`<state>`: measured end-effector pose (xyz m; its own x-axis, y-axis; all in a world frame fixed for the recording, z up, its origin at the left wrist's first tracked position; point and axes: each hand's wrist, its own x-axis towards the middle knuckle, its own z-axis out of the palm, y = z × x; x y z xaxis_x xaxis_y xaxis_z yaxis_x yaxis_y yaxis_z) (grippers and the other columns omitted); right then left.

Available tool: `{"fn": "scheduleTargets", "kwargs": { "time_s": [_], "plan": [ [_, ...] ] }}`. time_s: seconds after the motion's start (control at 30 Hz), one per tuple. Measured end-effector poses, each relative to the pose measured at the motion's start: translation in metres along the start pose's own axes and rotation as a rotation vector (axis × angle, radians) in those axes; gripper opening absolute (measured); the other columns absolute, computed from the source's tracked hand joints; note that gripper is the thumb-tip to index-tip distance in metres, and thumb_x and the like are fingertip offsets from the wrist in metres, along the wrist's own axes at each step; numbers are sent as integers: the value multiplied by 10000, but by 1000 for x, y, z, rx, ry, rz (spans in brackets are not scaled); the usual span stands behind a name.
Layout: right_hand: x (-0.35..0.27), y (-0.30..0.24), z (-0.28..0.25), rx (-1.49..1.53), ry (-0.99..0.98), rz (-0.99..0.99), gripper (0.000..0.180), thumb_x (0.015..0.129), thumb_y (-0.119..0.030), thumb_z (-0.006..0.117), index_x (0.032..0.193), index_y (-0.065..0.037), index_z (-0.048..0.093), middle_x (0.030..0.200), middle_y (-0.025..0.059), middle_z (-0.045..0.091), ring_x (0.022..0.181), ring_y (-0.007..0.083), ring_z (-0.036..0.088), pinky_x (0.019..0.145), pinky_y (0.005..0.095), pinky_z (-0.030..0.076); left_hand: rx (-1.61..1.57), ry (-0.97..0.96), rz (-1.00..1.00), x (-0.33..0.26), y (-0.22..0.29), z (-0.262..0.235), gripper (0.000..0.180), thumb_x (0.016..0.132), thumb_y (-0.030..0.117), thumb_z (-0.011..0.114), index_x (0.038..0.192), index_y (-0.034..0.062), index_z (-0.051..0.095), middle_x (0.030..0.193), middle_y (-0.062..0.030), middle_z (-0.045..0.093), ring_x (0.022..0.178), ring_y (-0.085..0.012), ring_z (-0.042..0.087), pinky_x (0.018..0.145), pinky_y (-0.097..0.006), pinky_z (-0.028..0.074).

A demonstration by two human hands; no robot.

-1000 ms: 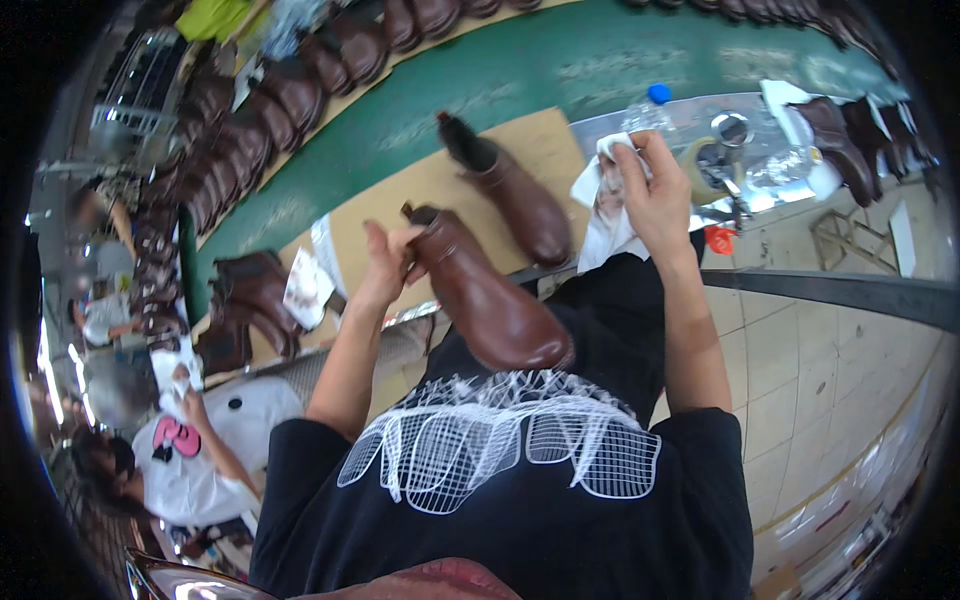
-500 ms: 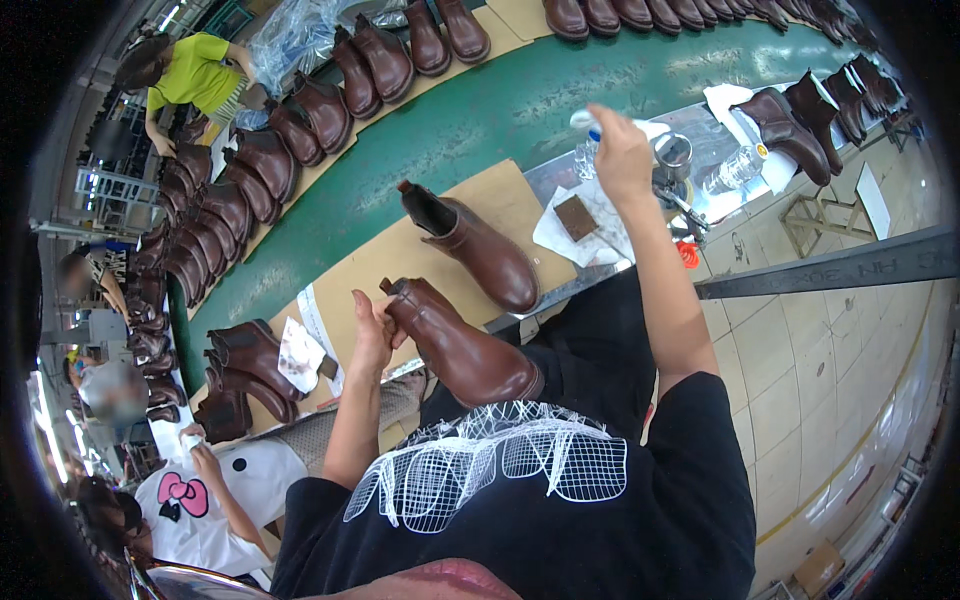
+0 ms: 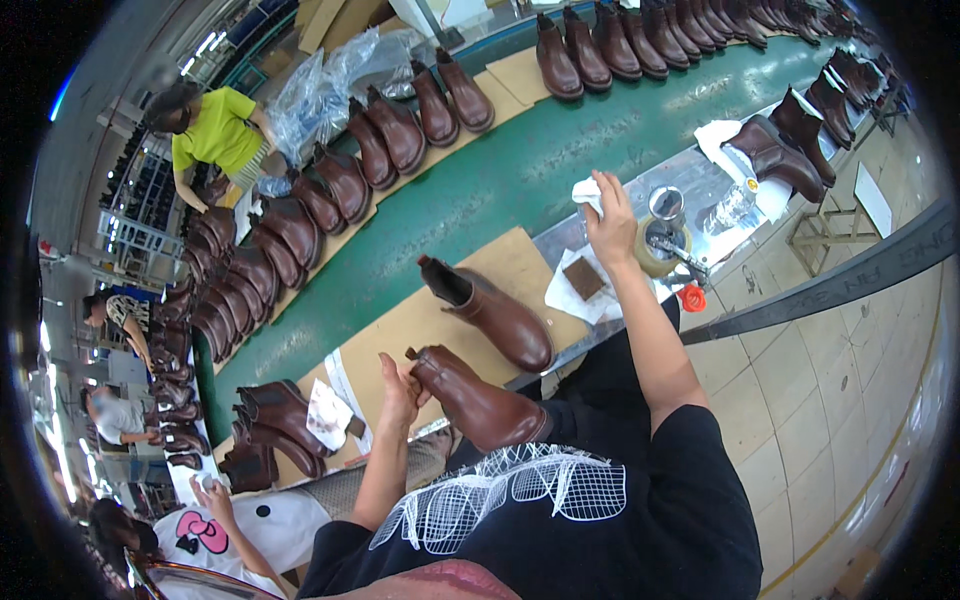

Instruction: Cleaning and finishing brown boots on an assembly line using an air nozzle and cloth.

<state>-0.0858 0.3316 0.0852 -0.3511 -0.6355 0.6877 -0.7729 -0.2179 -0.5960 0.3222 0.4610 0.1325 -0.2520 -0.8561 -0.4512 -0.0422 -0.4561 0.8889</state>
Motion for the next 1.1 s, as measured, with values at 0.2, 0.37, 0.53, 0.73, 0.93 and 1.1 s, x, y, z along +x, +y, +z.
{"fn": "scheduleTargets", "kwargs": {
  "time_s": [0.2,0.37,0.53,0.73,0.93,1.1],
  "plan": [
    [11,5,9,71,-66,240,375,864,-101,661,1229,-64,585,1116,196,661,992,401,643,829,437,518,1,-19,30,-1,5,4,1082,816,912,99,1084,48,692,757,13,658,497,-54,364,442,-234,214],
    [15,30,24,951,251,750,282,893,-166,645,1158,-78,609,944,32,691,831,215,696,671,353,524,-7,-41,16,-2,3,5,1038,827,904,112,1062,69,682,798,14,672,510,-52,375,441,-236,199],
    [0,33,15,1623,107,1490,228,934,-252,597,1090,-90,634,1010,44,704,856,199,702,707,344,581,-15,-63,34,-4,3,6,1013,839,893,112,1017,78,686,795,17,671,511,-53,380,442,-234,205],
    [6,1,-6,1609,180,1434,269,946,-275,602,1119,-73,635,1030,41,716,936,193,708,758,335,593,-33,-63,12,-3,4,2,994,855,878,127,1064,78,678,790,16,666,502,-57,368,443,-235,219],
    [24,4,0,834,272,625,276,883,-155,722,1144,-121,640,1001,17,706,915,131,675,735,313,539,-64,-56,5,2,2,3,1004,845,888,135,1096,77,671,801,15,665,503,-56,361,444,-231,212],
    [-5,-14,-9,20,-116,231,373,863,-175,703,1200,-73,578,1025,192,687,897,379,685,715,422,540,-52,-74,31,0,4,8,993,843,891,142,1051,84,681,788,23,654,512,-53,365,445,-236,213]
  ]
}}
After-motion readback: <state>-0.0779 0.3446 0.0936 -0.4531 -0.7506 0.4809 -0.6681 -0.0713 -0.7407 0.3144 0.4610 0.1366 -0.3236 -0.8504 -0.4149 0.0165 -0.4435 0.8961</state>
